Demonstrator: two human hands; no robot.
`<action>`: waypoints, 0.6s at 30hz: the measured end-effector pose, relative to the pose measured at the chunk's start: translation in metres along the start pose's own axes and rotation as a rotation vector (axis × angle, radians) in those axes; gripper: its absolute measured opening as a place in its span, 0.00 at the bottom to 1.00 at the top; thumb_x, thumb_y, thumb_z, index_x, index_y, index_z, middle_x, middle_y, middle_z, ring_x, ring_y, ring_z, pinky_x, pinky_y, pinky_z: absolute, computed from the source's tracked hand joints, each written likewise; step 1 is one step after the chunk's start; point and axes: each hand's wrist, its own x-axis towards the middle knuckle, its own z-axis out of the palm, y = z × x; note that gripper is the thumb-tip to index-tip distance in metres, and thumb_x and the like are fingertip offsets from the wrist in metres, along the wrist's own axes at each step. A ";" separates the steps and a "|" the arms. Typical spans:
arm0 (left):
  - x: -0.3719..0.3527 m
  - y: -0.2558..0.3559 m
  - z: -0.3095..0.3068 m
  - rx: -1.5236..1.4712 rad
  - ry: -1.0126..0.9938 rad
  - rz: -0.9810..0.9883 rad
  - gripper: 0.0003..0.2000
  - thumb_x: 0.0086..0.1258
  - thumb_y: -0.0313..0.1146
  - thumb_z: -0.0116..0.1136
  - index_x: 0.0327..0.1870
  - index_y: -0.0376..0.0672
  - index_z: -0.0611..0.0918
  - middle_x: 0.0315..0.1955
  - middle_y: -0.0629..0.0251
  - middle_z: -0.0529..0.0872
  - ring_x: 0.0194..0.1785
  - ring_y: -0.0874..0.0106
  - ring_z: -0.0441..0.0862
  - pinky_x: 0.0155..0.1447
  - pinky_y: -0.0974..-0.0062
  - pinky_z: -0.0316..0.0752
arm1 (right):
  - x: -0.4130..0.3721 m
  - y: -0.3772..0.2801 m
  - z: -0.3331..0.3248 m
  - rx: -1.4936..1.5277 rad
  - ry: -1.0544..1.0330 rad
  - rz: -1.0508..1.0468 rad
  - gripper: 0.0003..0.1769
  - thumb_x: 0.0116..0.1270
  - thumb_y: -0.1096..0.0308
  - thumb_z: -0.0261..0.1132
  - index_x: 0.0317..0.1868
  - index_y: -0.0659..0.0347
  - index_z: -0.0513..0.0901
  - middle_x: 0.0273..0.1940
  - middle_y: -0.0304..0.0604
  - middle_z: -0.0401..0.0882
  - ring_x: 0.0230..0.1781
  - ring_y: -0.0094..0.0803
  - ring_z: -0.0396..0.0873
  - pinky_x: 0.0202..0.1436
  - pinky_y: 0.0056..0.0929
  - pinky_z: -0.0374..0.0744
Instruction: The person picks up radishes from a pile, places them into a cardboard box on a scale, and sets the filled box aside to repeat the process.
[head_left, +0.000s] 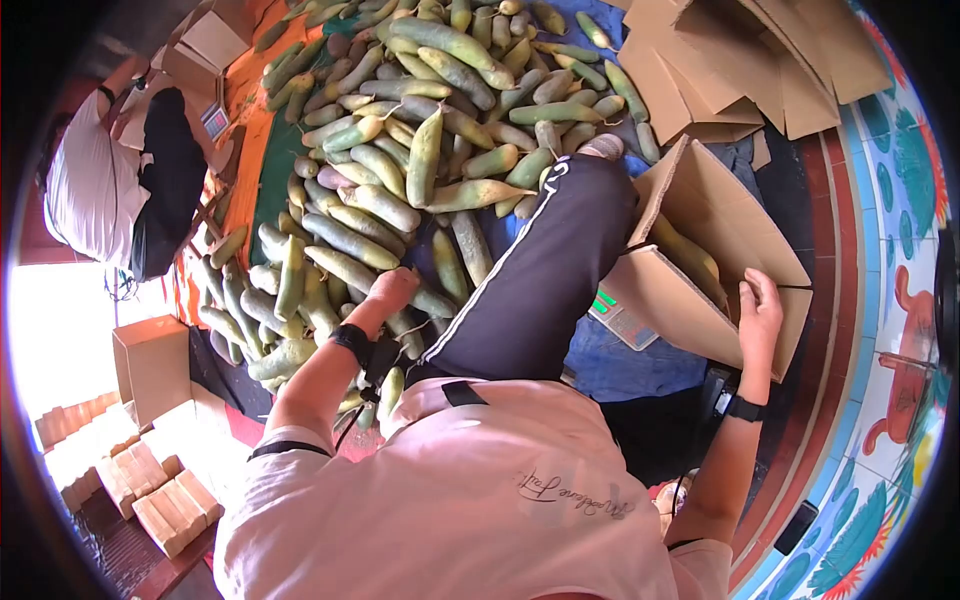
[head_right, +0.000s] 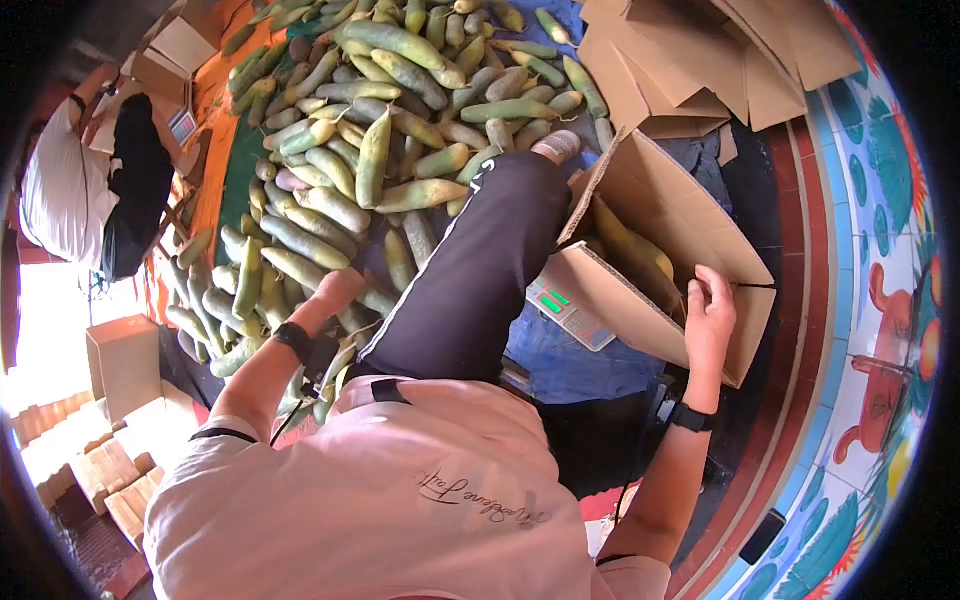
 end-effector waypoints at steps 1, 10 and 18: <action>0.000 0.004 0.005 0.100 -0.219 -0.083 0.10 0.67 0.31 0.47 0.38 0.38 0.82 0.37 0.53 0.83 0.37 0.56 0.83 0.45 0.66 0.80 | -0.003 -0.008 0.000 0.001 -0.010 0.000 0.11 0.65 0.74 0.59 0.47 0.62 0.78 0.43 0.45 0.79 0.43 0.34 0.79 0.49 0.29 0.75; -0.003 0.062 -0.034 -0.097 -0.297 -0.239 0.18 0.59 0.32 0.53 0.52 0.44 0.77 0.51 0.59 0.77 0.61 0.61 0.70 0.64 0.60 0.64 | -0.021 -0.013 0.011 -0.075 0.122 0.045 0.08 0.67 0.71 0.59 0.39 0.68 0.80 0.35 0.46 0.81 0.33 0.30 0.80 0.38 0.26 0.79; 0.012 0.064 -0.015 0.043 -0.417 -0.122 0.23 0.61 0.29 0.52 0.61 0.48 0.72 0.54 0.60 0.74 0.63 0.61 0.68 0.67 0.52 0.58 | -0.018 -0.021 0.012 -0.084 0.131 0.068 0.08 0.68 0.71 0.59 0.39 0.68 0.79 0.33 0.45 0.81 0.30 0.28 0.79 0.37 0.26 0.78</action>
